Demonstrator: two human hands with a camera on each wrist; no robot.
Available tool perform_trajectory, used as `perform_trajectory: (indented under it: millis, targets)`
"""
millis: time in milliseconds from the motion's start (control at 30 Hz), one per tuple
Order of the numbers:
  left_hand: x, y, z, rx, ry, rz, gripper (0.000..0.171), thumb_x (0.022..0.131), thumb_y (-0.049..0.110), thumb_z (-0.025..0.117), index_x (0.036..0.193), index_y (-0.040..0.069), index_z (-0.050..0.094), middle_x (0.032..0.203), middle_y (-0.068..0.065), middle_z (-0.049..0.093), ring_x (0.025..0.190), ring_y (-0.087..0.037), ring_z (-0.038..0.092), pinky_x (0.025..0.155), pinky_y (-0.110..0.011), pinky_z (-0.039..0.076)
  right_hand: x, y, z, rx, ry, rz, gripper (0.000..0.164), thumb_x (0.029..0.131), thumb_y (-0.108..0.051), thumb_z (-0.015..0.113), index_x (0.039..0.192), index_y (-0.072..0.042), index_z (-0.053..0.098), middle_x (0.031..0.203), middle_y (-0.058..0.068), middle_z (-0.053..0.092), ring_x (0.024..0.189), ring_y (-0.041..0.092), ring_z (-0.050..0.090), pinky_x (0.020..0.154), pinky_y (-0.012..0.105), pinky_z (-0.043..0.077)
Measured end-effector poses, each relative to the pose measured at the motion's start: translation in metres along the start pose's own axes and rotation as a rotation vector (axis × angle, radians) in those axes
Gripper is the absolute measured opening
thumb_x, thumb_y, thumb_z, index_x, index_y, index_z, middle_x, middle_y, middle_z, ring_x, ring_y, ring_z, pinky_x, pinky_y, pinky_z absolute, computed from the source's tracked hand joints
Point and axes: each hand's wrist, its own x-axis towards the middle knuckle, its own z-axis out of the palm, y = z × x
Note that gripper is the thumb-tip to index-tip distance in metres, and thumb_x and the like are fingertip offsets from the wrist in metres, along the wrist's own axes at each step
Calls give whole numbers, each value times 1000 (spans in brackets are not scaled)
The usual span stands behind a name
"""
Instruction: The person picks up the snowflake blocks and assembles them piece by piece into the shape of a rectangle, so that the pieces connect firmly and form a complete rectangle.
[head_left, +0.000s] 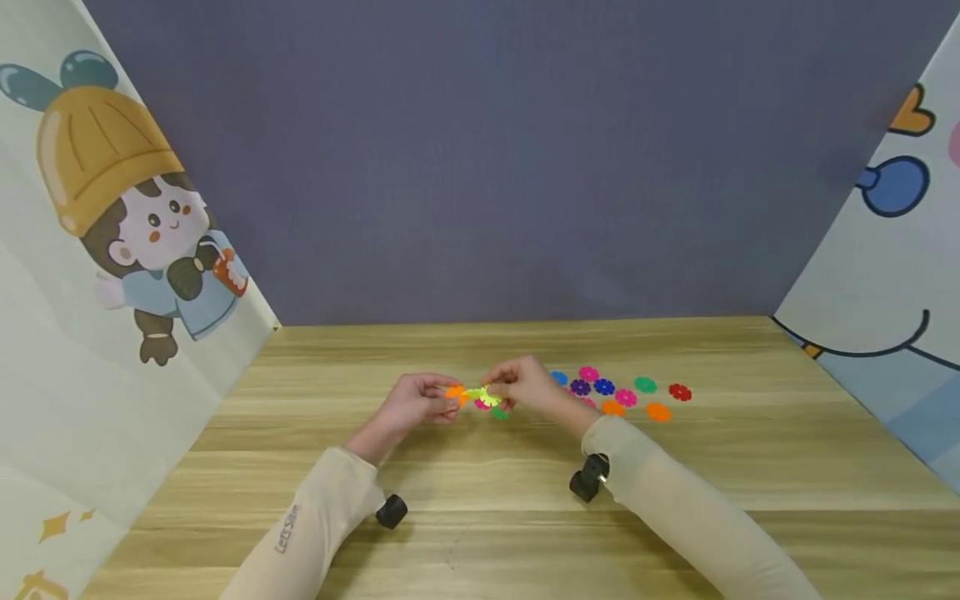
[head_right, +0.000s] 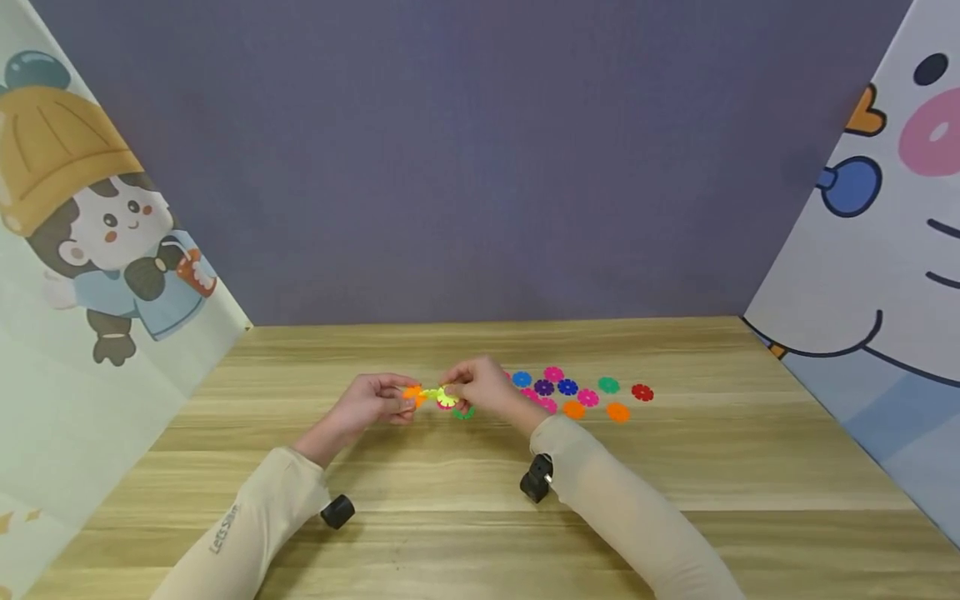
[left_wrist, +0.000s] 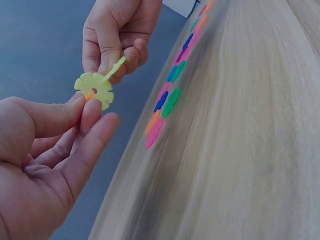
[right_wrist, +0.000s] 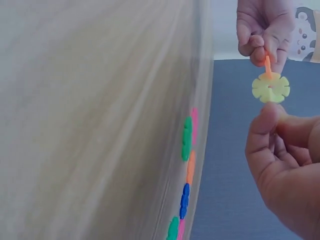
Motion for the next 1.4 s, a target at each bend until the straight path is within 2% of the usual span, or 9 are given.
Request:
perform_trajectory:
  millis: [133, 267, 367, 500, 667, 967, 1267, 1400]
  targets:
    - [1, -1, 1, 1, -10, 6, 36, 89, -14, 62, 123, -21, 55, 87, -23, 71, 70, -18, 70, 70, -35, 62, 0, 2, 0, -13, -9, 13, 17, 93, 5, 65, 108, 13, 69, 81, 14, 71, 55, 11, 60, 59, 45, 60]
    - [4, -2, 4, 2, 14, 7, 34, 89, -14, 63, 122, -20, 57, 81, -12, 71, 70, -20, 70, 71, -37, 62, -1, 0, 1, -24, 9, 42, 18, 94, 4, 64, 109, 12, 69, 83, 12, 71, 55, 11, 59, 59, 41, 60]
    - [5, -1, 5, 30, 16, 4, 34, 89, -13, 64, 122, -19, 57, 81, -11, 70, 72, -24, 71, 72, -38, 62, -1, -1, 1, -34, 3, 39, 17, 94, 5, 63, 109, 12, 69, 83, 13, 71, 55, 11, 59, 58, 41, 60]
    - [4, 1, 5, 62, 8, -17, 35, 89, -12, 64, 123, -17, 58, 83, -15, 70, 76, -31, 71, 73, -40, 62, 0, 0, -1, -17, -25, 44, 18, 94, 5, 63, 109, 12, 68, 83, 12, 71, 56, 11, 59, 59, 40, 61]
    - [8, 1, 5, 29, -4, -30, 36, 93, -9, 62, 127, -16, 54, 94, -24, 69, 88, -39, 71, 79, -43, 61, 3, 1, -6, -2, -57, 55, 19, 95, 3, 63, 111, 12, 68, 80, 10, 70, 58, 12, 61, 61, 38, 61]
    - [10, -1, 4, -35, -4, -45, 34, 95, -4, 62, 124, -18, 51, 101, -31, 68, 88, -35, 72, 78, -40, 61, 6, -3, -7, 43, -93, 76, 20, 95, 5, 62, 112, 12, 66, 78, 8, 68, 59, 13, 63, 60, 36, 60]
    - [14, -4, 3, -59, -25, -24, 28, 96, -2, 62, 118, -16, 53, 104, -34, 66, 94, -41, 70, 79, -43, 61, 11, -4, -5, 65, -88, 23, 18, 93, 6, 63, 110, 14, 66, 77, 8, 69, 59, 13, 62, 56, 27, 58]
    - [12, -3, 3, -54, -9, -26, 29, 95, -1, 63, 120, -14, 54, 106, -35, 66, 94, -41, 70, 82, -46, 60, 13, -2, -7, 113, -77, 25, 21, 94, 7, 63, 113, 15, 64, 78, 7, 68, 59, 13, 63, 59, 31, 60]
